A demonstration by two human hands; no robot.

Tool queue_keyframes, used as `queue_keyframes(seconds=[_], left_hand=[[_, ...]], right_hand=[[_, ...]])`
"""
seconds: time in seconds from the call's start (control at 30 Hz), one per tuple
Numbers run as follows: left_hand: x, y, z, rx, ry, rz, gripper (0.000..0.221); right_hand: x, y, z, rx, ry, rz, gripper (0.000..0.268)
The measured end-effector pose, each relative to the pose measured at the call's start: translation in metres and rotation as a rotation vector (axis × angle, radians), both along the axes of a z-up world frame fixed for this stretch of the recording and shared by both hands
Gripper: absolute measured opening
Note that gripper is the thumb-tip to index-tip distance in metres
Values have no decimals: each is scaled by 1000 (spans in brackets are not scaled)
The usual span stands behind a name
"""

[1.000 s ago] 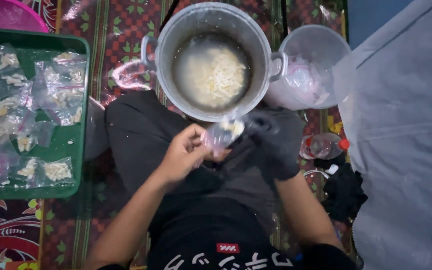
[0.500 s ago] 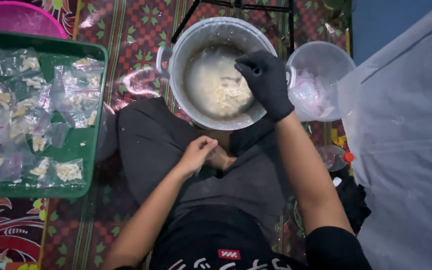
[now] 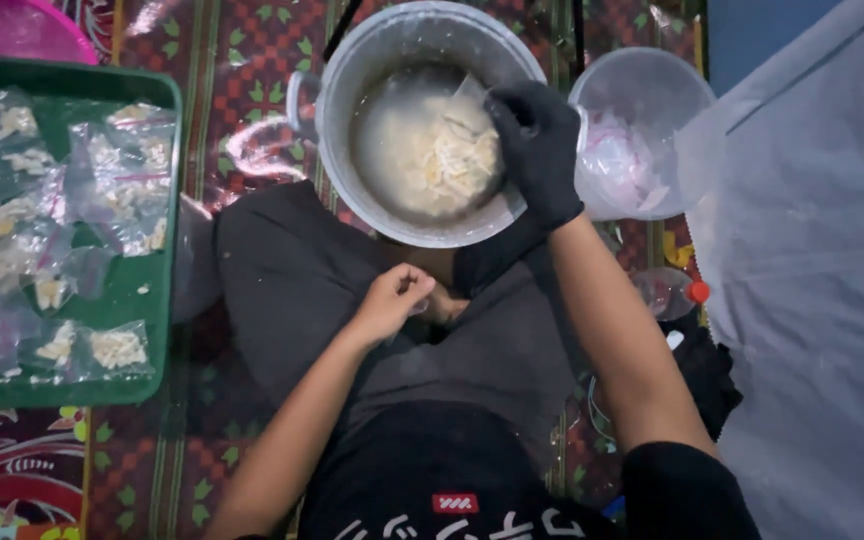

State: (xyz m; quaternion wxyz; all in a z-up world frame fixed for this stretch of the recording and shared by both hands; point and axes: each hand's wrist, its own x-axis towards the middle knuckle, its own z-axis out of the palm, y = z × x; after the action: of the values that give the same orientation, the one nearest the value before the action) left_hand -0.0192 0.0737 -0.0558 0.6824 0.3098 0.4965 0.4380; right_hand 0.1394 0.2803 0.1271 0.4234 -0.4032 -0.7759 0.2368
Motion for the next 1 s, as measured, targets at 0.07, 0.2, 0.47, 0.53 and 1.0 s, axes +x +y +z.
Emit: queue_keyframes(seconds=[0.07, 0.2, 0.47, 0.53, 1.0], left_hand=[[1, -5, 3, -18, -12, 10, 19], [2, 0, 4, 4, -37, 27, 14], [0, 1, 12, 26, -38, 21, 14], [-1, 2, 16, 16, -31, 7, 15], [0, 2, 12, 6, -38, 6, 15]], right_hand=[[1, -2, -2, -37, 29, 16, 16], [4, -2, 1, -87, 92, -54, 14], [25, 10, -21, -452, 380, 211, 45], [21, 2, -11, -461, 263, 131, 43], [27, 28, -64, -397, 180, 100, 54]])
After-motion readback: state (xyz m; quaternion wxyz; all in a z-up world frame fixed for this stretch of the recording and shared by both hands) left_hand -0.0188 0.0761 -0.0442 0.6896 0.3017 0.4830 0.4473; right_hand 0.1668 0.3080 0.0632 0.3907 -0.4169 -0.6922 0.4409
